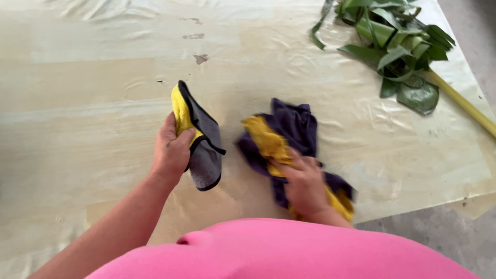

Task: The person wipes a table surface and then repeatedly wipes individual banana leaves with a cloth. They handle the leaves one at a time, wiping each side and stacking them on the table.

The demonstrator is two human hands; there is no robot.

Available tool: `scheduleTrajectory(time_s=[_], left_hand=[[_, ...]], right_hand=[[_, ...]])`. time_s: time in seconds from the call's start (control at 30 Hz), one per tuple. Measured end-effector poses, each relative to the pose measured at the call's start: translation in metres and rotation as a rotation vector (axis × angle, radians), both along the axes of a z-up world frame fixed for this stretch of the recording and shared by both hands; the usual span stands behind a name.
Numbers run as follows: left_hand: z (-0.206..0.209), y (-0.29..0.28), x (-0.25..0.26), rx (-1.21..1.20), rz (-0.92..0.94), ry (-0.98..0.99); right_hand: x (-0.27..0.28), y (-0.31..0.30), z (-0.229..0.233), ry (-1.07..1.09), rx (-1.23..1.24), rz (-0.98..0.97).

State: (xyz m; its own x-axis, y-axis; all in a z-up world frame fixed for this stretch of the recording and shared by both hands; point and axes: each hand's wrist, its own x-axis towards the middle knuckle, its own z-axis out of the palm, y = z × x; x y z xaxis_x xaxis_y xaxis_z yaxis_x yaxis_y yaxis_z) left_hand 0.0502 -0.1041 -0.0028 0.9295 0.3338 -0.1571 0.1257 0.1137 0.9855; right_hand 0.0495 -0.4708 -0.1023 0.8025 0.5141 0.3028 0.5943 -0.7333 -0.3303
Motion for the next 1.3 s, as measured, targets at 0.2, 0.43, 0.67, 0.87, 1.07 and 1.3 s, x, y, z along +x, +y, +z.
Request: scheduleTrajectory(time_s=[0.2,0.43,0.67,0.87,1.07,1.3], left_hand=[[0.020,-0.005,-0.001,0.110,0.001,-0.016],[0.070,-0.021,0.024,-0.036,-0.059,-0.017],[0.052,0.027,0.000,0.106,0.104,0.194],[0.002,0.153,-0.120,0.953,0.323,0.323],[0.009,0.291,-0.203,1.282,0.423,0.660],[-0.005,0.410,-0.259,1.456,0.363,0.779]], right_hand=[[0.113,-0.252,-0.017,-0.117,-0.437,-0.544],[0.237,-0.254,0.095,0.262,-0.092,-0.775],[0.205,0.037,0.117,0.290,0.142,-0.185],[0.124,0.172,0.129,0.420,0.046,0.225],[0.051,0.251,0.119,0.628,-0.454,0.073],[0.030,0.266,0.059,0.424,-0.340,-0.009]])
